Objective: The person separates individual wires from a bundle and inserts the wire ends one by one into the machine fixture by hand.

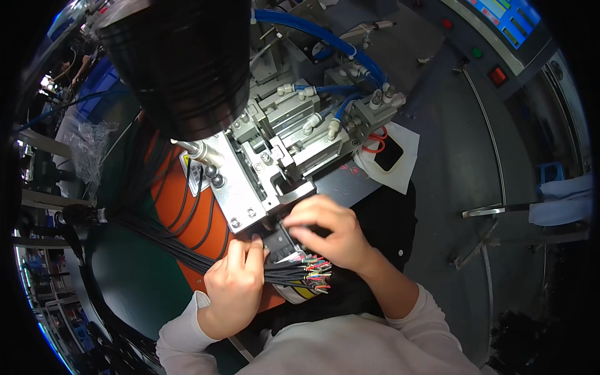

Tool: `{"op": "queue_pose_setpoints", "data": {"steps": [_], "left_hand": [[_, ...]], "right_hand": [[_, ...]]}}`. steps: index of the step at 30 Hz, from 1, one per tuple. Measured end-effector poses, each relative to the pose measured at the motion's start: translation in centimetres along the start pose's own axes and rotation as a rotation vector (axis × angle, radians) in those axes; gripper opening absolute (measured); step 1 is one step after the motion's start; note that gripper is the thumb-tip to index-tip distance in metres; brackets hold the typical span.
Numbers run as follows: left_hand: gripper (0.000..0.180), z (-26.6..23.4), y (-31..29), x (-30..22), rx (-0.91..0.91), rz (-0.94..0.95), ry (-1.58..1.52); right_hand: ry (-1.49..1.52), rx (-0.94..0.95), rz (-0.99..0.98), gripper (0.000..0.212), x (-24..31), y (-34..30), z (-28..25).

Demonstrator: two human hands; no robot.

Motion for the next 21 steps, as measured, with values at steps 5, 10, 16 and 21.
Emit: {"op": "queue_pose_setpoints", "data": {"steps": [5,10,16,21], "left_hand": [[0.026,-0.4,0.5,0.4,0.066,0.131,-0.256],[0.028,-2.5,1.1,1.0,-0.35,0.201,-0.462],[0.024,-1.5,0.9,1.2,-0.258,0.18,-0.57],[0.021,-1.6,0.7,1.3,-0.282,0.177,-0.558]], "right_hand": [[0.304,0.209,-0.122,0.016,1.0,0.0,0.0],[0.291,-0.003,-0.007,0.015,1.6,0.3,-0.7],[0.285,-0.228,0.078,0.023,2.4,0.2,1.1],[0.767,-0.323,0.296,0.025,1.8,-0.2,2.8]]}}
Point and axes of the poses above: each hand's wrist, its own y-axis towards the middle knuckle, its own z-axis out of the palm, x = y × z, the point moved 5 cm from there along y, towards the middle knuckle, and after that the axes turned 5 degrees about -z, right-handed, at the moved point
